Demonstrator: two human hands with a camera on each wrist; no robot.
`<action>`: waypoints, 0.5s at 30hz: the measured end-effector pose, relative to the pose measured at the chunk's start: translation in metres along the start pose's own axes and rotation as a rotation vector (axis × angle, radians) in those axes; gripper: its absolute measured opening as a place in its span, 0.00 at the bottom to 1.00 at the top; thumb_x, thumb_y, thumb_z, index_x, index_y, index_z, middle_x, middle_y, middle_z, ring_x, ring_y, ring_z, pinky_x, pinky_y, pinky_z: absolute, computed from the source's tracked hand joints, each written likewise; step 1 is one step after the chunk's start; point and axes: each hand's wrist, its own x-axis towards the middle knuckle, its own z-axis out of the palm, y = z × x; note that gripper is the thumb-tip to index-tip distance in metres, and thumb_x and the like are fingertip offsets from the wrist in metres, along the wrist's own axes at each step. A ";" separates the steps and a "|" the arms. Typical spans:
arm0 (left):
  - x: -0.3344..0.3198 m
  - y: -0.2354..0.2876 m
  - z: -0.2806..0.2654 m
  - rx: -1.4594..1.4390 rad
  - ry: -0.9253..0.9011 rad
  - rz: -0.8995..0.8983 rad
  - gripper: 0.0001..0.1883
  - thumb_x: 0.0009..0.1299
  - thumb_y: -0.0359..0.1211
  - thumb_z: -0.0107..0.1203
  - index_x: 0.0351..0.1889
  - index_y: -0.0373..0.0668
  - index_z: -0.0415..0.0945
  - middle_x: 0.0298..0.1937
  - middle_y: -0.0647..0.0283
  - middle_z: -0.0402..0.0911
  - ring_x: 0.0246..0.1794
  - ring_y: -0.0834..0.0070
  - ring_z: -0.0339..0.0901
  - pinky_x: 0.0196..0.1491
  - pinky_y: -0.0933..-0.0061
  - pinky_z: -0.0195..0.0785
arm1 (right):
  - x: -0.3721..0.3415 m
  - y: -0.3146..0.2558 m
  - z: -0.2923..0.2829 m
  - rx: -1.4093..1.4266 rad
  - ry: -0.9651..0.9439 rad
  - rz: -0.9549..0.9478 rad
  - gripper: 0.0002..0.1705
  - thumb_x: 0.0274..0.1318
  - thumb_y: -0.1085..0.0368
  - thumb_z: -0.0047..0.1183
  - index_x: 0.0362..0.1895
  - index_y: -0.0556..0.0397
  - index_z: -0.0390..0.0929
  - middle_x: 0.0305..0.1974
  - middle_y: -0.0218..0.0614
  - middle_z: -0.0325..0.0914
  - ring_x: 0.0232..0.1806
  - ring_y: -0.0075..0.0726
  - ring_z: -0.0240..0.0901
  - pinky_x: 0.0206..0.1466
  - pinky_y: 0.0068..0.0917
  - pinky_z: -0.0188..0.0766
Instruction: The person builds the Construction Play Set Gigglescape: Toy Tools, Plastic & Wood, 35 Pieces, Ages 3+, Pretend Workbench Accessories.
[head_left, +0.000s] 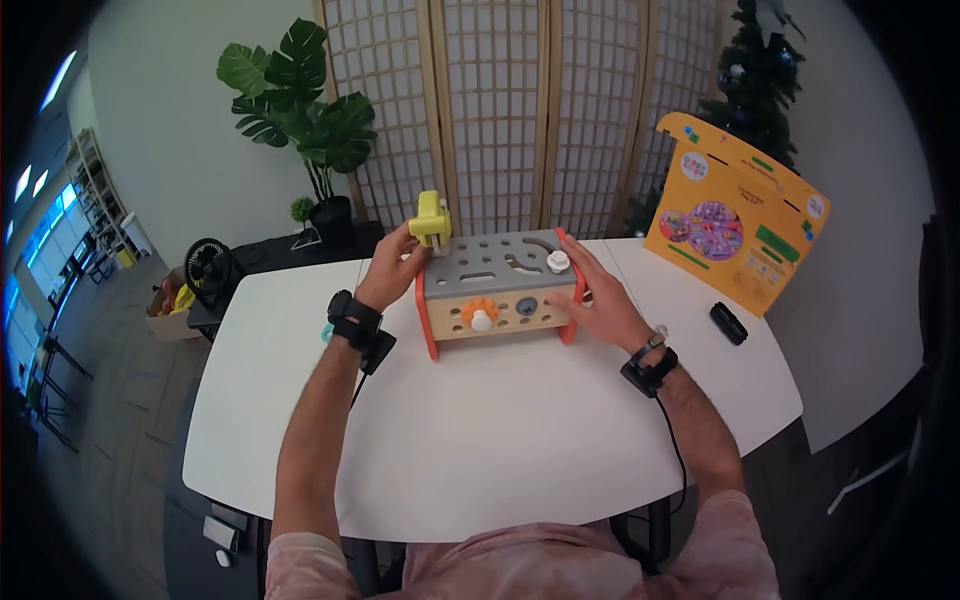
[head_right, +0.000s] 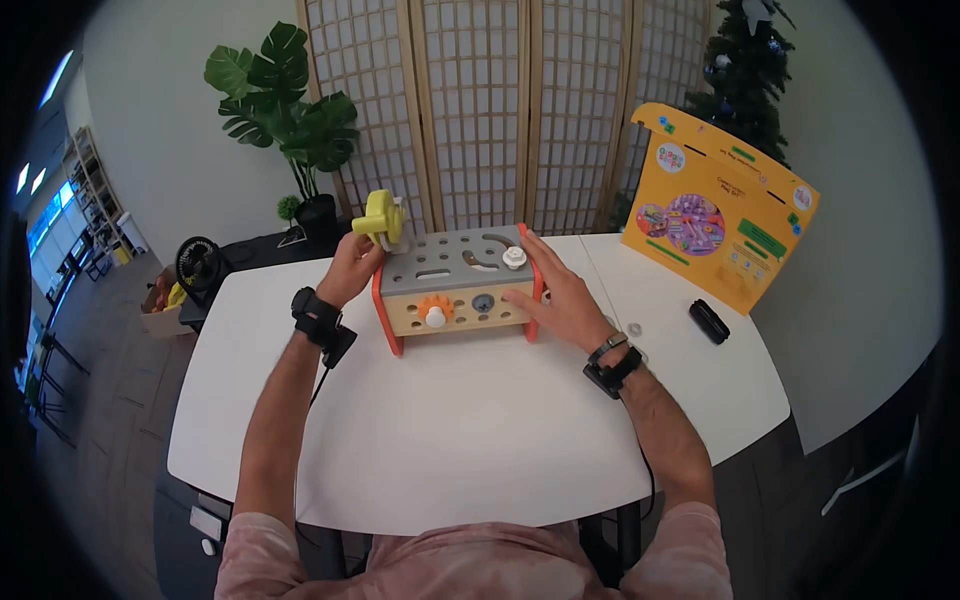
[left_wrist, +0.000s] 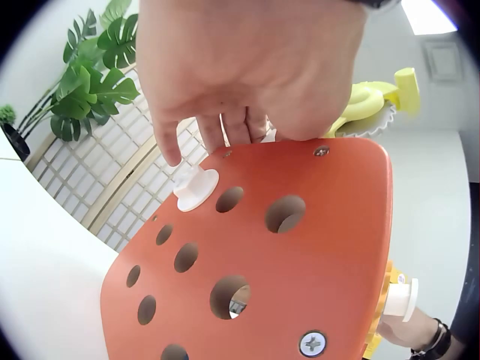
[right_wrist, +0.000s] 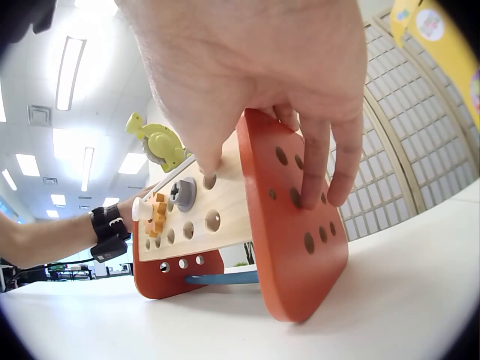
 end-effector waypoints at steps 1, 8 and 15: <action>0.001 0.000 0.001 0.014 -0.002 0.018 0.18 0.85 0.29 0.55 0.71 0.37 0.76 0.61 0.55 0.88 0.64 0.70 0.85 0.72 0.64 0.75 | 0.000 -0.003 -0.002 0.051 -0.018 0.051 0.54 0.69 0.45 0.70 0.88 0.49 0.56 0.90 0.44 0.51 0.85 0.55 0.63 0.83 0.47 0.70; -0.003 0.004 0.000 0.093 -0.019 -0.084 0.21 0.87 0.33 0.54 0.75 0.40 0.72 0.63 0.55 0.86 0.66 0.67 0.84 0.73 0.60 0.73 | -0.005 0.003 -0.005 0.186 -0.048 0.053 0.52 0.68 0.61 0.63 0.90 0.48 0.51 0.90 0.45 0.52 0.80 0.51 0.72 0.73 0.44 0.81; -0.017 0.015 0.005 0.038 -0.054 -0.116 0.20 0.89 0.39 0.53 0.71 0.36 0.74 0.59 0.57 0.82 0.59 0.68 0.77 0.67 0.66 0.70 | -0.005 0.003 0.001 0.235 -0.021 0.157 0.50 0.66 0.69 0.56 0.89 0.52 0.52 0.69 0.56 0.81 0.64 0.54 0.86 0.65 0.44 0.85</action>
